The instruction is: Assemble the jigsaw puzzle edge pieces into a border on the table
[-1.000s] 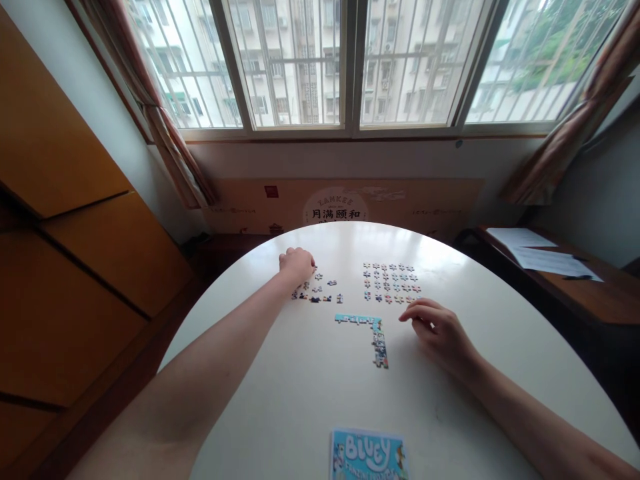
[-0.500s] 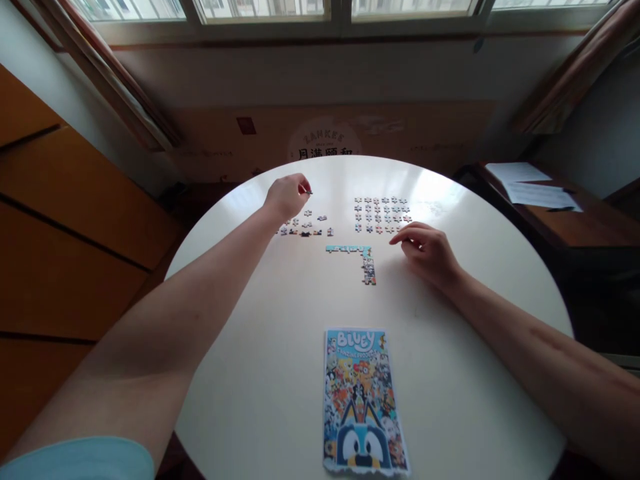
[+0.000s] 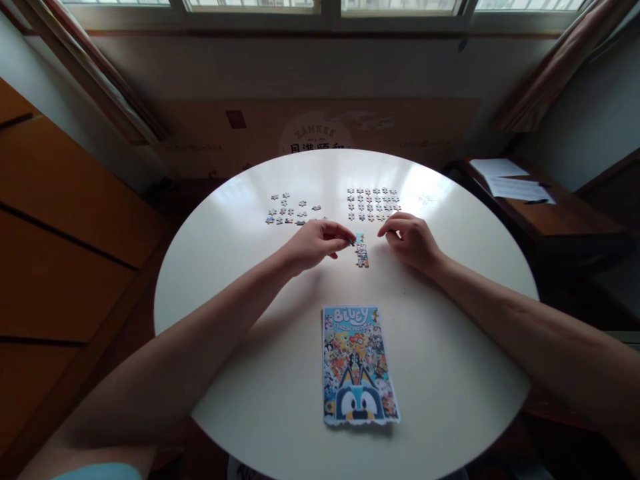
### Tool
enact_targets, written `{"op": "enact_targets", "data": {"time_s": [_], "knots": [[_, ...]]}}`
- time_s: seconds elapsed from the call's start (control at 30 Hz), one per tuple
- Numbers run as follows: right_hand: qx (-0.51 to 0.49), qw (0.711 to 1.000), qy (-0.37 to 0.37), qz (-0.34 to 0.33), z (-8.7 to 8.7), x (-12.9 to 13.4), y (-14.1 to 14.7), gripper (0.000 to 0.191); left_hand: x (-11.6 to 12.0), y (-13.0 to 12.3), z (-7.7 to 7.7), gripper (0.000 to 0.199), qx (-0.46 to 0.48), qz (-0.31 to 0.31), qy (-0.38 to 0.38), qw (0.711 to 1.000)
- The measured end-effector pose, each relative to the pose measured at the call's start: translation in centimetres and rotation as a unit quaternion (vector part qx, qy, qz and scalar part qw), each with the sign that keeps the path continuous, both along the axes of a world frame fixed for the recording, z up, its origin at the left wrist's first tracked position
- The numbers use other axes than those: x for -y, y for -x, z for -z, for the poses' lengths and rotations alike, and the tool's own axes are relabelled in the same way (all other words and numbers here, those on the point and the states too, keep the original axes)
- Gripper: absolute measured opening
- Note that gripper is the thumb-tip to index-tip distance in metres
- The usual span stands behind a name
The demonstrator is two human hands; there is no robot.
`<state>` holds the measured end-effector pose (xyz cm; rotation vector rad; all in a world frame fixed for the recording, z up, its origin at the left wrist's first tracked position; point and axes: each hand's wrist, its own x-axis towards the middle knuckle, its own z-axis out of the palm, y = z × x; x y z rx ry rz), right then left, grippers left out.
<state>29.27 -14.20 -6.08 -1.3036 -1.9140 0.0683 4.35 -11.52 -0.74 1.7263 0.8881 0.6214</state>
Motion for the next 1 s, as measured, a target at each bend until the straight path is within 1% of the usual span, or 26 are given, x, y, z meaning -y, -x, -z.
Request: {"op": "enact_targets", "data": {"time_s": [0.13, 0.27, 0.43, 0.53, 0.6, 0.7, 0.8, 0.9, 1.0], "knots": [[0.033, 0.999, 0.014, -0.014, 0.0, -0.1, 0.1, 0.028, 0.4, -0.1, 1.0, 0.017, -0.013, 0.013, 0.027, 0.999], [0.026, 1.000, 0.016, -0.003, 0.0, -0.3, 0.1, 0.028, 0.6, -0.1, 1.7, 0.019, -0.014, 0.005, 0.042, 0.999], [0.009, 1.000, -0.002, 0.005, 0.0, -0.2, 0.1, 0.030, 1.1, 0.0, 1.8, 0.023, -0.014, 0.004, 0.052, 0.999], [-0.006, 1.000, -0.008, -0.006, -0.4, 0.3, 0.4, 0.032, 1.4, 0.1, 1.8, 0.023, -0.007, 0.009, 0.058, 0.998], [-0.018, 0.999, -0.006, -0.031, -1.0, 0.7, 0.9, 0.031, 1.7, 0.1, 1.8, 0.024, 0.004, 0.007, 0.057, 0.998], [-0.034, 0.994, 0.007, -0.104, -1.9, 1.6, 1.7, 0.023, 1.9, 0.2, 1.7, 0.026, 0.029, 0.001, 0.074, 0.997], [-0.050, 0.985, 0.015, -0.162, -2.7, 2.3, 2.2, 0.018, 2.1, 0.3, 1.7, 0.020, 0.044, 0.006, 0.099, 0.994], [-0.056, 0.978, 0.026, -0.197, -3.0, 2.6, 2.5, 0.018, 2.0, 0.4, 1.7, 0.012, 0.045, 0.020, 0.102, 0.994], [-0.049, 0.970, 0.054, -0.233, -3.0, 2.7, 2.6, 0.019, 1.9, 0.4, 1.8, 0.010, 0.038, 0.030, 0.099, 0.994]]}}
